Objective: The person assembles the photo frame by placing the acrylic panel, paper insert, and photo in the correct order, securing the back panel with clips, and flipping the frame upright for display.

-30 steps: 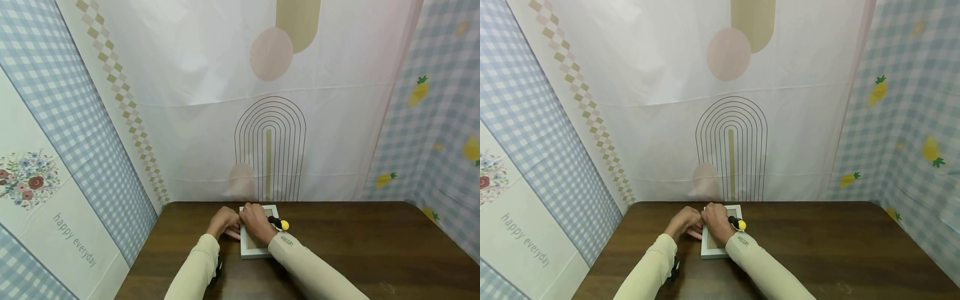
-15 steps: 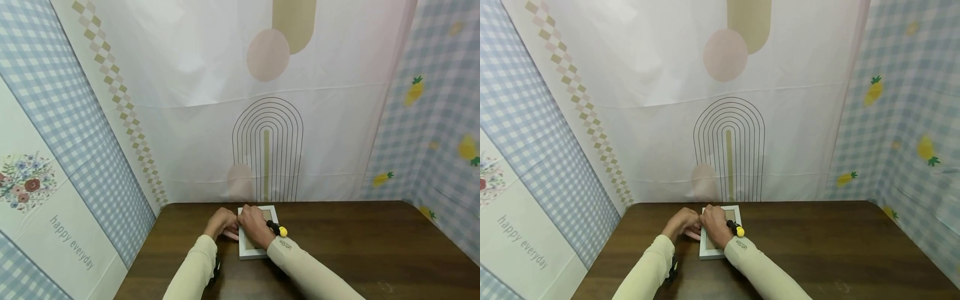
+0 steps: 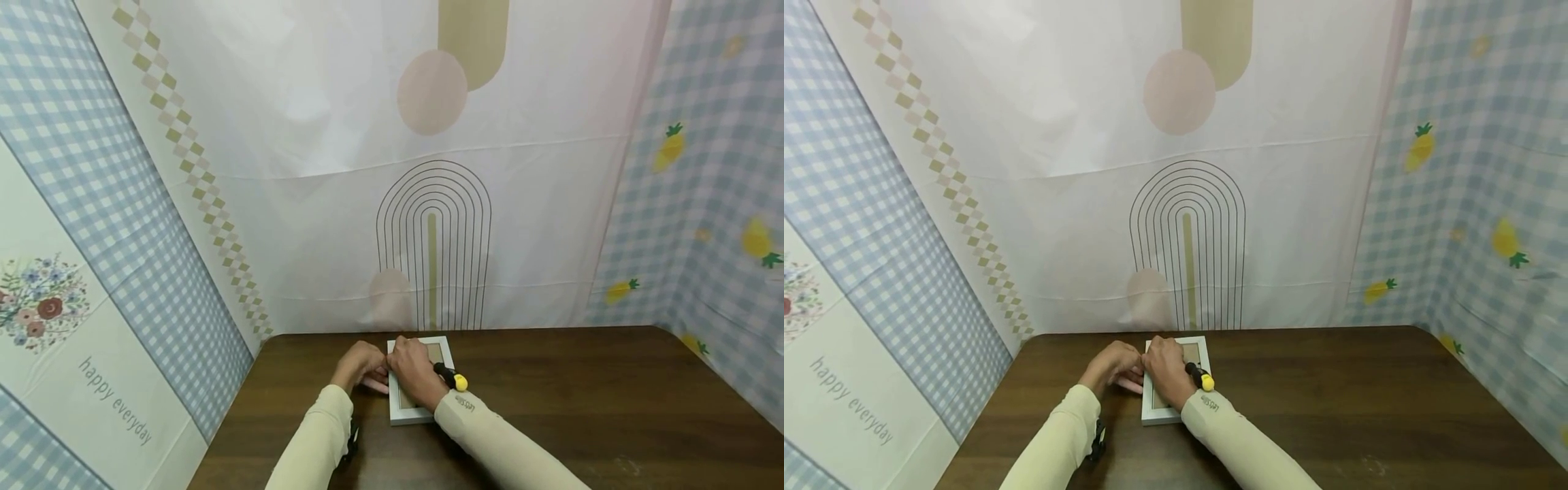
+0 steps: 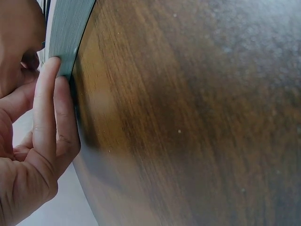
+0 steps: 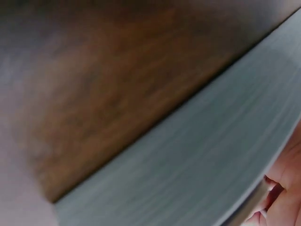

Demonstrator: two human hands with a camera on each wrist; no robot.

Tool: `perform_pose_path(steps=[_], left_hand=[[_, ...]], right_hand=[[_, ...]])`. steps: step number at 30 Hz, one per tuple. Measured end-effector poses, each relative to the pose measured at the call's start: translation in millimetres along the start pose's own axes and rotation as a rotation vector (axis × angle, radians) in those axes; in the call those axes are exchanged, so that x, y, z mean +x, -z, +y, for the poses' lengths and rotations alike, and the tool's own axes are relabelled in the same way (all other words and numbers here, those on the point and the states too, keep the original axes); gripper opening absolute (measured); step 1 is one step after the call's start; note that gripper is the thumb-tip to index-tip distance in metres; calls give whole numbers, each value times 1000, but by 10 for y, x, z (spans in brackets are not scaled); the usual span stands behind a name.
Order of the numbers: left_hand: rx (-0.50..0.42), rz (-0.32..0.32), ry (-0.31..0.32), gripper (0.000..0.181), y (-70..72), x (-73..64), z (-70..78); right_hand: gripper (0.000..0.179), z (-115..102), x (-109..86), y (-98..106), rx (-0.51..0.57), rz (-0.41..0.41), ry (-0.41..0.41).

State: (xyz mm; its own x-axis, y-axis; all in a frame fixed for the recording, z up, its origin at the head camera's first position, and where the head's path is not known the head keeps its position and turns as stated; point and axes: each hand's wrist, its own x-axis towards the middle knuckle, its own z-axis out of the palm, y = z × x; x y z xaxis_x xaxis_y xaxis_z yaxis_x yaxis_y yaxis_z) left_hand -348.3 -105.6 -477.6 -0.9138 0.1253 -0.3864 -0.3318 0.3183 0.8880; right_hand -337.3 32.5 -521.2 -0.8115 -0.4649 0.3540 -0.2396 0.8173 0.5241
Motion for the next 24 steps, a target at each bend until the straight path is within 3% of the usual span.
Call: perform_pose_path(steps=[9,12,18,20,24], left_hand=[[-11,-13,15,9,44,10,-62],[-9,-12,13,11,48,24,-40],[-13,-25,17,16,24,55,7],[-17,-30,19,17,13,60,6],[-15,-23,21,17,3,63,-18]], right_hand=[[17,60,-8,-2,-7,38,74],[13,157,20,28,74,-2,63],[13,445,118,73,508,-133,-32],[16,567,157,-36,642,-138,-39],[17,789,203,-117,817,-200,-24]])
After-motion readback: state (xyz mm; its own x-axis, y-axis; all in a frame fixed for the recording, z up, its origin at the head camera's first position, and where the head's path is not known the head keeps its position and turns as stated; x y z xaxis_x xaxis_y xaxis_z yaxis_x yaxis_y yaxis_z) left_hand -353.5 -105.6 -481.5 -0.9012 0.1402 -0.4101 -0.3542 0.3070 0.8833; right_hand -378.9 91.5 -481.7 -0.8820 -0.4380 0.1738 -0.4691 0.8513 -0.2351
